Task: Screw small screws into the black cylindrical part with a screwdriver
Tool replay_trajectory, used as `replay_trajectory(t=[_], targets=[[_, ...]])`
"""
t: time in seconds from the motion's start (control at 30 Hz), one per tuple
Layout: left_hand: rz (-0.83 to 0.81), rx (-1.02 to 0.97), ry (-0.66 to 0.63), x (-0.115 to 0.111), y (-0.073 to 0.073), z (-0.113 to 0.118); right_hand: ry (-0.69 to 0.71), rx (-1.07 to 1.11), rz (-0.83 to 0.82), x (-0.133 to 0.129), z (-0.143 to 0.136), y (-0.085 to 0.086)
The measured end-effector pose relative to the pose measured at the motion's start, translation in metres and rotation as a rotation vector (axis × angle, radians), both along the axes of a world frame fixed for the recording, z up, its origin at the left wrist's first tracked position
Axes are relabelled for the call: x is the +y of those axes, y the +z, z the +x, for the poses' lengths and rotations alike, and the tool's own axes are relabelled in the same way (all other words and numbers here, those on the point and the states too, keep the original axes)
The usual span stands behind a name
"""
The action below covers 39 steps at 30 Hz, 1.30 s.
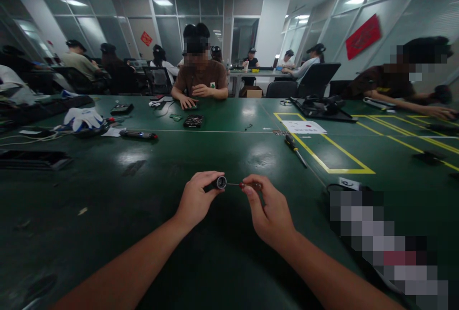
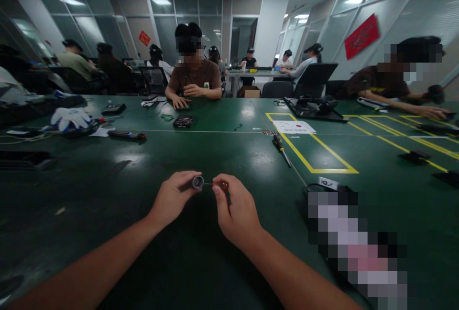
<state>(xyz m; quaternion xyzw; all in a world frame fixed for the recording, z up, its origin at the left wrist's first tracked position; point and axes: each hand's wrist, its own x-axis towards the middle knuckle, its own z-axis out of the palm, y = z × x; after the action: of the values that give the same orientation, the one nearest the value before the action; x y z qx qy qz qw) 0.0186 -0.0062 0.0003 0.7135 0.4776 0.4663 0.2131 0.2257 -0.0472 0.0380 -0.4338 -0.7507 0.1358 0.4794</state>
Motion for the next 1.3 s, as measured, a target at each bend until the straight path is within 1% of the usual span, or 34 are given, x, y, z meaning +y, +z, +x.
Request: replay_trajectory(t=[0.17, 0.3, 0.37, 0.43, 0.53, 0.63, 0.8, 0.97, 1.13, 1.3], targets=[[0.000, 0.008, 0.008, 0.0014, -0.0029, -0.0008, 0.011, 0.023, -0.026, -0.0001, -0.0010, 0.0019], [-0.016, -0.004, 0.022, 0.0026, -0.0028, 0.0004, 0.008, 0.127, -0.104, 0.0026, 0.0006, -0.0028], [-0.024, -0.008, 0.032, 0.0026, -0.0023, 0.0008, -0.005, 0.159, -0.101, 0.0036, 0.0014, -0.0051], [-0.030, -0.011, 0.030, 0.0021, -0.0018, 0.0008, -0.013, 0.147, -0.078, 0.0037, 0.0016, -0.0055], [-0.025, -0.014, 0.013, 0.0012, -0.0013, 0.0004, -0.017, 0.061, -0.043, 0.0023, 0.0006, -0.0025], [-0.025, -0.015, 0.013, 0.0010, -0.0015, 0.0001, 0.000, 0.006, -0.041, 0.0011, -0.0005, 0.0008], [-0.021, -0.017, 0.023, 0.0018, -0.0030, 0.0000, 0.000, 0.103, -0.104, 0.0020, -0.0008, 0.0013], [-0.021, -0.020, 0.022, 0.0017, -0.0034, 0.0000, 0.010, 0.037, -0.063, -0.0001, -0.0023, 0.0026], [-0.031, -0.008, 0.030, 0.0033, -0.0030, -0.0001, -0.004, 0.106, -0.125, 0.0014, -0.0009, 0.0016], [-0.035, -0.002, 0.029, 0.0039, -0.0038, 0.0002, -0.009, 0.135, -0.082, 0.0017, 0.0012, -0.0025]])
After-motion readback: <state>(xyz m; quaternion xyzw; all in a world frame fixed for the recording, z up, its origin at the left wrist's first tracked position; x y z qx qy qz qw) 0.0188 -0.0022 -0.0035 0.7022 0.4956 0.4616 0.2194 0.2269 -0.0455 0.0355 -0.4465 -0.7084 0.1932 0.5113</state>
